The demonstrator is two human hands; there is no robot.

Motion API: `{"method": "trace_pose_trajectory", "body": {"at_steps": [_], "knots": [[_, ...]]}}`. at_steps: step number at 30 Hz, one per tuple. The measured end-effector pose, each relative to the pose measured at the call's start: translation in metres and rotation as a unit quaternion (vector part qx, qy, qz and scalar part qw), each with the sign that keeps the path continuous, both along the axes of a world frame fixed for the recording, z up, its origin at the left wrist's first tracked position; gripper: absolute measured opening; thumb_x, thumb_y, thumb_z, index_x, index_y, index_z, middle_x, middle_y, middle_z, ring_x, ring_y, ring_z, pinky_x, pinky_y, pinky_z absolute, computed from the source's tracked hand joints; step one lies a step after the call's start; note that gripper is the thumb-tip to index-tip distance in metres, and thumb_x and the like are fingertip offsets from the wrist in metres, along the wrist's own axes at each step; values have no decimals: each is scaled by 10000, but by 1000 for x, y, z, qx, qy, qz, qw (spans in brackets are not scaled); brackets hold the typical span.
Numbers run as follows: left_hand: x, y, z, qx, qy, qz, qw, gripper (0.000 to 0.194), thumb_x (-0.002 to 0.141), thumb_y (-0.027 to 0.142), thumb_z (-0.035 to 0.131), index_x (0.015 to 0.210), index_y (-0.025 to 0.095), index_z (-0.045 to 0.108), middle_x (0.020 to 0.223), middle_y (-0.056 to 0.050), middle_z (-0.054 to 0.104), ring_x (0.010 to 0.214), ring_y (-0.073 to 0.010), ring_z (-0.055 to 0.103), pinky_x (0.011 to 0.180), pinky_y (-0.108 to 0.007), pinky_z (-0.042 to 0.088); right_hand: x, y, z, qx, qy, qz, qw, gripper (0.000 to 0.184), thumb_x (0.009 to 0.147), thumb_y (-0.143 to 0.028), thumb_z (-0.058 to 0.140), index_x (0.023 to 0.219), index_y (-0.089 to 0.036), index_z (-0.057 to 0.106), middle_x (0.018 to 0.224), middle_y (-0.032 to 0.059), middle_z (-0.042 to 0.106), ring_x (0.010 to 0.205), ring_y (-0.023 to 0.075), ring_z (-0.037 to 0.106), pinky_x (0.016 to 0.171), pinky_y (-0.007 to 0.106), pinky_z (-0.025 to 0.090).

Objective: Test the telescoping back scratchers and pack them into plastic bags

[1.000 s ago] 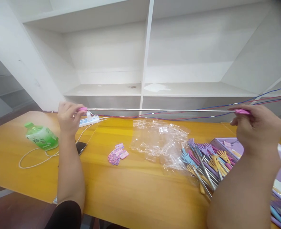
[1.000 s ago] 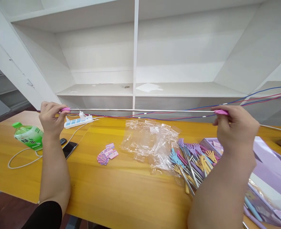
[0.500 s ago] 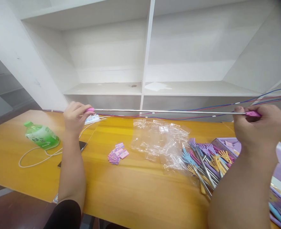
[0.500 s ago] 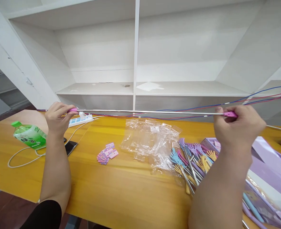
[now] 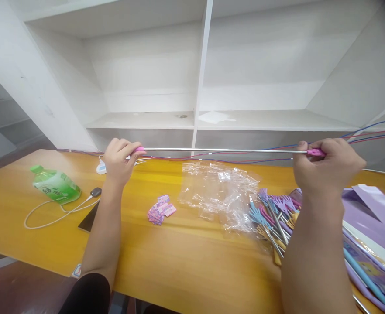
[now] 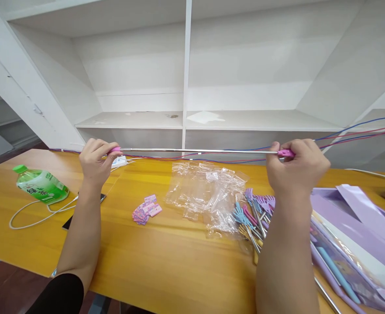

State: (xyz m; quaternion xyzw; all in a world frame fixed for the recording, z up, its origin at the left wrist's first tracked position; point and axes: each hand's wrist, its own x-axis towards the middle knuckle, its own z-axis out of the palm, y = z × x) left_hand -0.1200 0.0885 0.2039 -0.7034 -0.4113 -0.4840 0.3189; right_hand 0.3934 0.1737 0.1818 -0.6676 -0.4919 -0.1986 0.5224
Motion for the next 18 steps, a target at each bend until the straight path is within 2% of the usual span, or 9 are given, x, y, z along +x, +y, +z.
{"method": "trace_pose_trajectory", "body": {"at_steps": [4,8,12,15,18], "knots": [[6,-5,2,11,3,-6,1000,405,996,620,635,925,259,807,737,-38,655,736,-199,469,715,-361,378,7,-3,3,13,0,-26,1000,459,576,-260,731,522,-311,278,542,-12,401,569,154,388,627,364,302],[9,-12,6,10,3,-5,1000,415,999,626,623,929,261,805,736,-41,653,730,-199,467,714,-365,369,10,-12,2,79,-20,2,997,369,570,-327,667,553,-307,300,560,-4,418,571,165,396,622,364,306],[14,-18,9,12,2,1,1000,434,1005,632,609,921,255,806,728,-45,655,723,-200,466,709,-368,367,8,-18,2,99,-21,14,995,322,589,-392,622,569,-303,313,566,12,420,573,170,389,617,368,307],[36,-21,5,5,8,-2,1000,424,1002,624,614,914,256,806,728,-40,668,715,-198,457,707,-363,364,-13,-27,4,94,-55,55,993,324,684,-426,610,596,-291,329,597,24,436,597,172,397,611,357,298],[69,-23,-6,17,7,-7,1000,344,1005,550,649,928,251,800,729,-30,678,709,-194,424,694,-355,351,-56,-45,4,67,-115,134,982,340,852,-413,599,663,-262,360,696,35,503,670,170,438,634,335,300]]}}
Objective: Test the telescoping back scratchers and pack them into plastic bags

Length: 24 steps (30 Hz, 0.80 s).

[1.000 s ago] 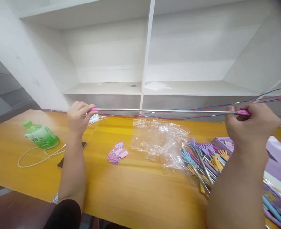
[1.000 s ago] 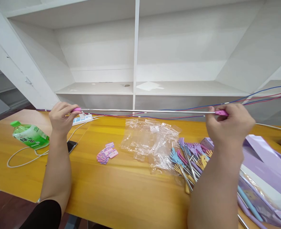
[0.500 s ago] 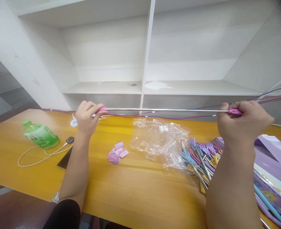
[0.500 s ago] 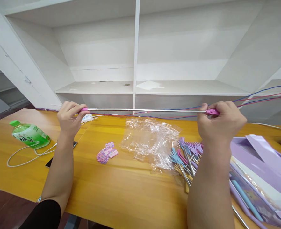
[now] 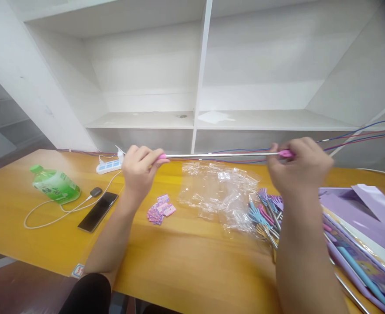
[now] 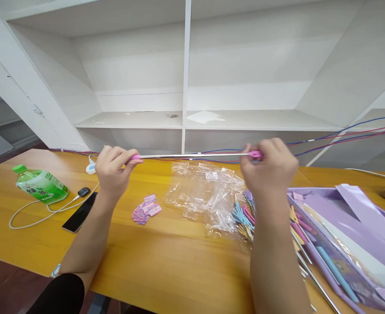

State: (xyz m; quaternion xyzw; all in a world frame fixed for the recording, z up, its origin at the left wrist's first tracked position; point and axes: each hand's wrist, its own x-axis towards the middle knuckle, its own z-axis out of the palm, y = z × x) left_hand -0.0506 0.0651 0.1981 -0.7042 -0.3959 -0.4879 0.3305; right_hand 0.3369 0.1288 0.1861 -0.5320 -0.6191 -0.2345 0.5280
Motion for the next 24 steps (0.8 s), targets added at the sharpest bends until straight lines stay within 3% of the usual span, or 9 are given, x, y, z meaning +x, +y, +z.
{"method": "trace_pose_trajectory", "body": {"at_steps": [3,6,20,24], "knots": [[25,-2,-11,-6,-12,-6,1000,304,1010,501,663,945,234,792,729,-23,671,715,-189,414,685,-350,349,-43,-17,-3,-21,-17,45,999,309,950,-344,569,712,-240,401,770,27,526,702,156,447,654,305,314],[33,-2,-17,-24,-23,-9,999,326,1018,512,646,932,234,791,728,-21,673,709,-186,425,688,-347,362,-63,-28,-5,-32,-4,51,998,294,975,-314,574,729,-229,435,794,26,544,710,150,464,646,295,310],[39,-10,-17,-46,-34,-7,998,320,1024,514,638,943,243,787,770,-32,716,721,-190,470,698,-351,395,-62,-41,2,-73,2,18,997,212,961,-327,586,787,-221,527,851,45,586,731,163,490,644,305,282],[41,-12,-17,-45,-42,-13,998,285,1021,481,656,944,235,777,782,-30,722,739,-192,466,697,-346,388,-63,-41,3,-78,9,11,997,223,937,-307,604,768,-218,489,852,32,565,716,148,460,645,302,274]]}}
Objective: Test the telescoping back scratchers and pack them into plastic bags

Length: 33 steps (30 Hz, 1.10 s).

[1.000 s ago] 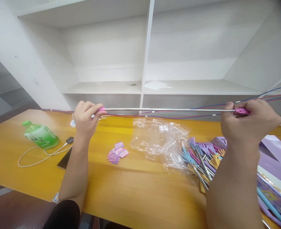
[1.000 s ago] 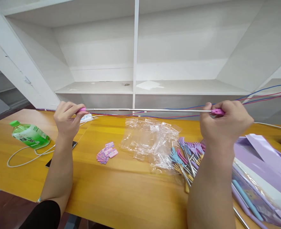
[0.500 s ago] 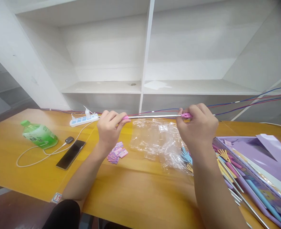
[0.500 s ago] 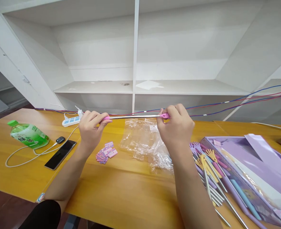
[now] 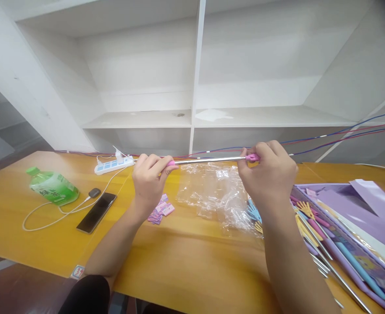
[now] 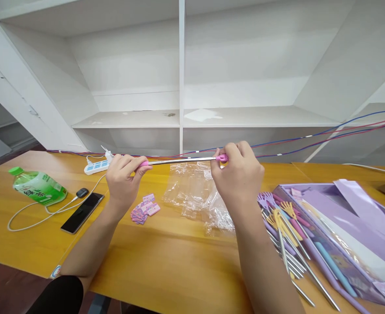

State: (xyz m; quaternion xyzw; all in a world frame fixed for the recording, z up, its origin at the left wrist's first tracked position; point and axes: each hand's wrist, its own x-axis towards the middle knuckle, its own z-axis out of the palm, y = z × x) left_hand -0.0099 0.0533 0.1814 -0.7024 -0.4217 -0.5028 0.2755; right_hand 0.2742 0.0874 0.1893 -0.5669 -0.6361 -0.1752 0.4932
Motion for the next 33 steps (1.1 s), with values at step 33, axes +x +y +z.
{"method": "trace_pose_trajectory", "body": {"at_steps": [33], "knots": [[20,-4,-16,-45,32,-14,998,264,1057,460,632,966,256,775,725,-23,675,725,-186,411,709,-364,352,-69,-20,-31,-48,-89,112,989,199,995,-277,529,818,-196,570,861,23,507,614,118,314,570,265,202]]}}
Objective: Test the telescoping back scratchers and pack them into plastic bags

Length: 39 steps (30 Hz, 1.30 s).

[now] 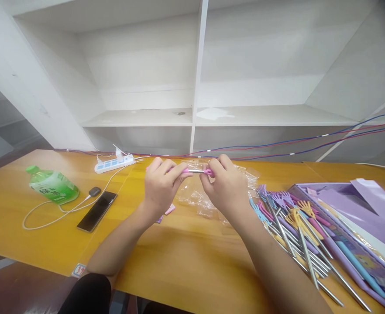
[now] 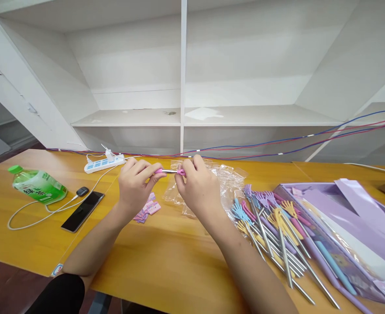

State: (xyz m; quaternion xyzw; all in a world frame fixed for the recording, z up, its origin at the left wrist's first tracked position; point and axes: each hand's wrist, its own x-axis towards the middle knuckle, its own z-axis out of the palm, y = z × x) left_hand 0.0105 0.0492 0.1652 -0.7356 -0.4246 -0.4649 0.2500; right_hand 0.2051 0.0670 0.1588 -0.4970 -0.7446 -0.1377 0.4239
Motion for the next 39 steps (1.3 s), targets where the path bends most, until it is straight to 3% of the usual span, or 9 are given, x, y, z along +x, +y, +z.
{"method": "trace_pose_trajectory", "body": {"at_steps": [8,13,20,25,30,34,39], "knots": [[5,3,-2,-50,69,-36,996,198,1098,314,564,1093,203,729,865,-47,673,821,-198,454,779,-333,418,10,1,4,-47,-71,6,996,356,1081,-348,460,826,-183,645,800,29,564,598,129,330,583,287,184],[5,5,-4,-45,97,-37,994,218,1088,359,576,1055,206,728,845,-47,632,818,-197,450,758,-317,406,12,2,8,-101,-109,-6,989,451,1081,-402,460,746,-190,673,638,43,561,561,145,373,597,317,145],[-4,12,1,-9,98,-19,995,179,1056,327,637,971,213,744,790,-38,568,811,-192,418,728,-302,372,15,11,5,-107,-129,-36,985,368,1024,-346,528,716,-210,677,611,35,600,554,147,376,599,314,128],[-47,28,16,-1,60,-4,998,165,1055,339,638,1020,230,757,811,-40,617,841,-208,427,753,-323,383,57,33,11,-82,-82,-66,991,440,1043,-410,476,683,-203,623,711,44,642,616,146,392,610,305,163],[-94,37,33,39,70,17,997,153,1056,352,642,1043,256,760,814,-33,641,842,-215,451,782,-351,399,113,54,19,-62,-58,-81,993,456,1015,-437,469,627,-199,447,656,35,539,633,147,314,636,309,207],[-101,39,34,49,79,12,996,166,1065,367,629,1028,266,755,800,-26,639,815,-212,451,766,-357,397,133,58,20,-34,-53,-69,996,489,1032,-446,436,626,-201,315,622,16,438,627,144,265,634,319,209],[-96,40,32,43,80,14,996,201,1076,384,607,1017,258,752,796,-30,637,804,-212,445,762,-363,400,134,56,21,-26,-51,-53,997,499,1031,-438,453,625,-206,279,607,6,391,621,143,252,633,319,213]]}}
